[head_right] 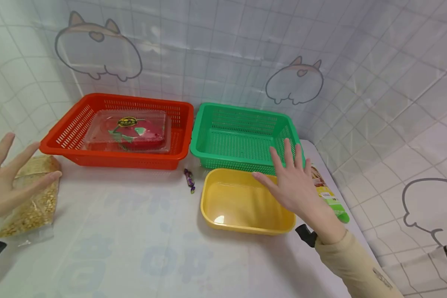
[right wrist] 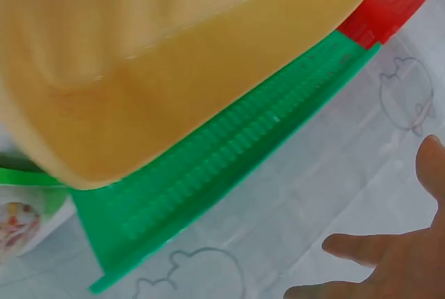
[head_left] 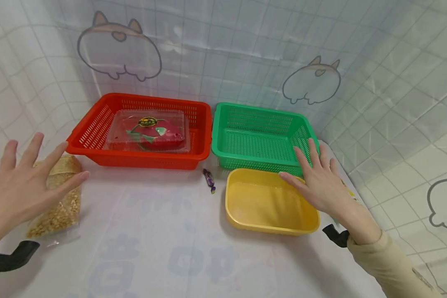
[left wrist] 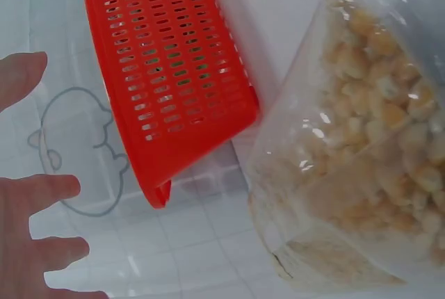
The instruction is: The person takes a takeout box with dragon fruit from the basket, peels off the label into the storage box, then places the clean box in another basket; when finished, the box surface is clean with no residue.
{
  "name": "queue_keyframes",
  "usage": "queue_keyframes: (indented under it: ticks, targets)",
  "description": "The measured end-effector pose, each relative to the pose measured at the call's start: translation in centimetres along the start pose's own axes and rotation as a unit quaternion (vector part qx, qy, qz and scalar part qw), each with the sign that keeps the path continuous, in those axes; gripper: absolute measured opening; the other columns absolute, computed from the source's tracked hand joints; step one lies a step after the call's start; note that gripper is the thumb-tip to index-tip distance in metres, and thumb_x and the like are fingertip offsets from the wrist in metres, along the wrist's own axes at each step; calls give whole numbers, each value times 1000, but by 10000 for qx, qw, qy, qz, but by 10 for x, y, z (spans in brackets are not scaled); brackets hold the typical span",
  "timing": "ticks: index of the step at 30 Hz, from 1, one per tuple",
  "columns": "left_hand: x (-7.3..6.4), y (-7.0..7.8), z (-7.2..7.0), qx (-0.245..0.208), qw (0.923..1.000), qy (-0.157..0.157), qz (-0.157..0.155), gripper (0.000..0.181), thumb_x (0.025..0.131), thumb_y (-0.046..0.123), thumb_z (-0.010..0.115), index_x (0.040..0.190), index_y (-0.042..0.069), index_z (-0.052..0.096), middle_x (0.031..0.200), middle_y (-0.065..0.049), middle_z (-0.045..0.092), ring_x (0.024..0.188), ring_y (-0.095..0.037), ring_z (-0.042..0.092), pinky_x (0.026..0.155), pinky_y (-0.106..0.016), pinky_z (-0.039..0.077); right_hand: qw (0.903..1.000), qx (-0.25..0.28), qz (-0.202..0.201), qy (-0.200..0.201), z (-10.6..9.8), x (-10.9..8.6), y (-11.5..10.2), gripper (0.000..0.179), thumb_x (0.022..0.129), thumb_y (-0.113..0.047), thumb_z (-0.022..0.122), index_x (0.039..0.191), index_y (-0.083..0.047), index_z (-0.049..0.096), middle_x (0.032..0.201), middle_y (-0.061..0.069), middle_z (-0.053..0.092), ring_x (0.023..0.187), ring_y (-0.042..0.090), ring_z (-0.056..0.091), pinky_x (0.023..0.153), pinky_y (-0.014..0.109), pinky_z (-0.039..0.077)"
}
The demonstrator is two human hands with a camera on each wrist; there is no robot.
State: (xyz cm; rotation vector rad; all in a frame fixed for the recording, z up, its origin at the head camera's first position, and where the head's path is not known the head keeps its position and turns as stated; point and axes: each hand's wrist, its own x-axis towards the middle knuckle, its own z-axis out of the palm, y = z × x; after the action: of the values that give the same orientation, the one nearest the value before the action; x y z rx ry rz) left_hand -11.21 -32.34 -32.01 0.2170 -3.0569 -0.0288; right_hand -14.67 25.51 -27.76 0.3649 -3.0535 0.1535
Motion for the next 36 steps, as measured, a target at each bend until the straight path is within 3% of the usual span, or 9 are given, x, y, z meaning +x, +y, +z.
queue_keyframes:
  ticks: [5, 11, 14, 20, 25, 30, 36]
  targets:
    - [3, 1, -5, -41, 9998, -76, 153, 104, 89, 76, 42, 159, 7, 8, 159, -31, -15, 142, -60, -18, 108, -80, -5, 9997, 148, -185, -32, -8, 7, -17, 90, 97, -70, 37, 161, -12, 12, 166, 14, -15, 151, 43, -15, 115, 72, 6]
    - [10, 0, -2, -375, 9970, -218, 639, 100, 91, 72, 46, 158, 4, 15, 158, -37, 3, 140, -64, -7, 101, -84, 6, 9977, 476, -478, -59, -11, 17, -39, 88, 97, -68, 41, 161, -12, 17, 168, 13, -6, 154, 40, -7, 119, 66, 8]
    - [16, 1, -3, -559, 9947, -216, 835, 98, 93, 69, 48, 158, 3, 18, 157, -38, 10, 138, -66, 3, 97, -85, 11, 9962, 607, -621, -50, -12, 24, -52, 85, 98, -65, 43, 160, -11, 22, 168, 14, 0, 154, 39, -2, 120, 64, 13]
    - [28, 10, -14, -1250, 9874, -436, 868, 97, 93, 67, 52, 158, 2, 20, 152, -38, 25, 133, -61, 23, 95, -82, 22, 9925, 919, -808, -70, -12, 37, -79, 83, 98, -64, 45, 159, -12, 25, 168, 11, 9, 155, 35, 7, 118, 62, 23]
    - [39, 18, -21, -1587, 9807, -584, 977, 92, 95, 63, 51, 158, 3, 21, 140, -38, 42, 120, -57, 44, 89, -78, 37, 9876, 1210, -1000, -66, -9, 50, -101, 79, 99, -62, 46, 157, -13, 28, 166, 11, 18, 153, 33, 18, 119, 57, 26]
    - [52, 26, -27, -1882, 9743, -768, 966, 89, 96, 63, 48, 160, 10, 17, 147, -39, 35, 121, -59, 42, 90, -77, 35, 9782, 1729, -1147, -112, -9, 67, -121, 75, 99, -61, 46, 155, -15, 32, 161, 7, 29, 148, 28, 28, 118, 50, 31]
    - [68, 36, -30, -2011, 9723, -621, 1018, 85, 97, 61, 48, 159, 9, 22, 149, -39, 32, 126, -60, 36, 96, -77, 31, 9643, 2402, -1064, -315, -11, 89, -141, 72, 98, -60, 48, 154, -17, 33, 158, 0, 34, 146, 20, 31, 117, 46, 34]
